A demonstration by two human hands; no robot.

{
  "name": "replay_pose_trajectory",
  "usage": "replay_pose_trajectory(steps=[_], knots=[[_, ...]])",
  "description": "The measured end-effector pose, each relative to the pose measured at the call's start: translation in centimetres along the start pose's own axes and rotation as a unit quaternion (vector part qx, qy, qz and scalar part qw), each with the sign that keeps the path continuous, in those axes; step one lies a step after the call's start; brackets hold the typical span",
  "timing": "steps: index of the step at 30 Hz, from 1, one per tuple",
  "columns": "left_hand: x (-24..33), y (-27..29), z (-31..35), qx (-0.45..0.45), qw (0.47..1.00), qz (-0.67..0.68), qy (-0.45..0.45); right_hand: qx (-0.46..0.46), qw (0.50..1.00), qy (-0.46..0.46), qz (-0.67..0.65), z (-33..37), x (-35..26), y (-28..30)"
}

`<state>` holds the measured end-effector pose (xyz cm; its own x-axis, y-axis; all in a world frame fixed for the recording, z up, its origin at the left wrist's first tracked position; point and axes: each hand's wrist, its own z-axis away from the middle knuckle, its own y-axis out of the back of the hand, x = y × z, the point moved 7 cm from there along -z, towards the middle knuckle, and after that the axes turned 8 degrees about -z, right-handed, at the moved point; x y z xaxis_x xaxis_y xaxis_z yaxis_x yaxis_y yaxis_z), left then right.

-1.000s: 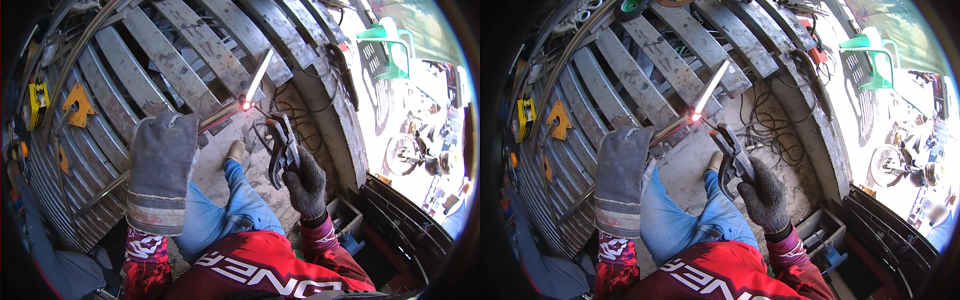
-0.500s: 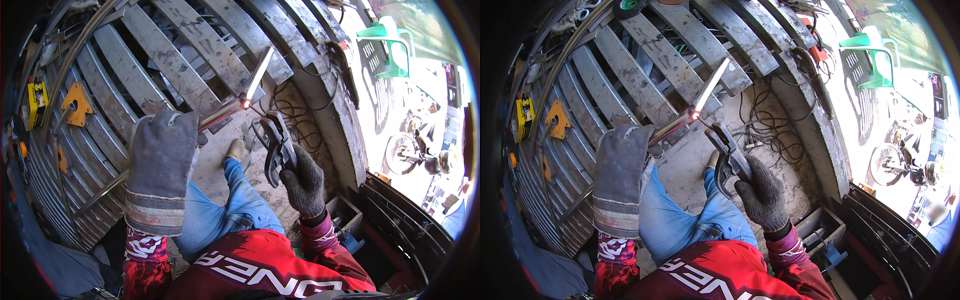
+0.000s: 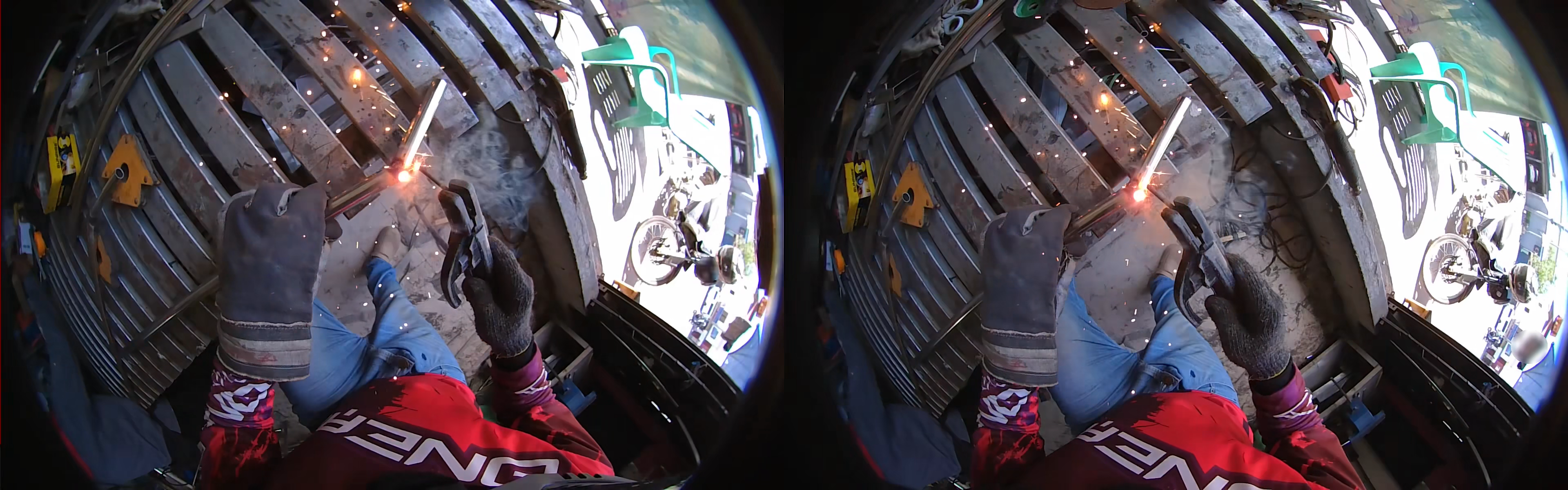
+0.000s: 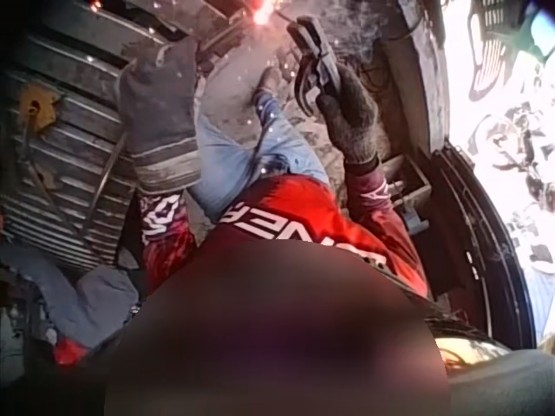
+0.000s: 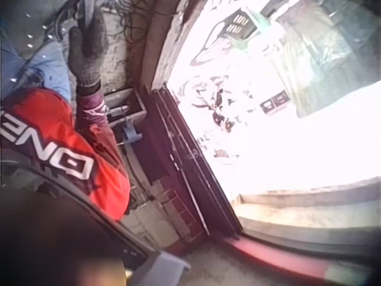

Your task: Welding two square metal tubes together on a metal grate table.

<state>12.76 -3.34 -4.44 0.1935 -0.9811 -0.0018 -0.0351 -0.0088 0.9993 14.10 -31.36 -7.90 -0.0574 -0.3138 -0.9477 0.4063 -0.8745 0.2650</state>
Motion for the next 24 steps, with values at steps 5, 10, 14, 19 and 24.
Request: replay_pose_trajectory(steps=[5,10,14,19,24], knots=[[-0.1,-0.1,-0.1,0.018,0.999,-0.025,0.037,-0.006,0.997,-0.04,0.069,-0.2,-0.8,0.0],[-0.4,-1.0,-0.7,0.051,0.997,-0.032,0.041,-0.032,0.982,-0.038,0.183,-0.5,-1.1,-0.2],[-0.7,-1.1,0.1,0.06,0.995,0.035,0.078,0.021,0.992,-0.107,0.06,-0.1,0.3,0.2],[-0.2,-1.1,-0.5,0.139,0.988,-0.061,0.039,0.034,0.996,-0.029,0.08,0.0,1.6,0.4],[-0.5,-2.7,-0.7,0.139,0.988,-0.069,0.012,0.006,0.994,-0.013,0.104,-1.3,1.3,-0.7]])
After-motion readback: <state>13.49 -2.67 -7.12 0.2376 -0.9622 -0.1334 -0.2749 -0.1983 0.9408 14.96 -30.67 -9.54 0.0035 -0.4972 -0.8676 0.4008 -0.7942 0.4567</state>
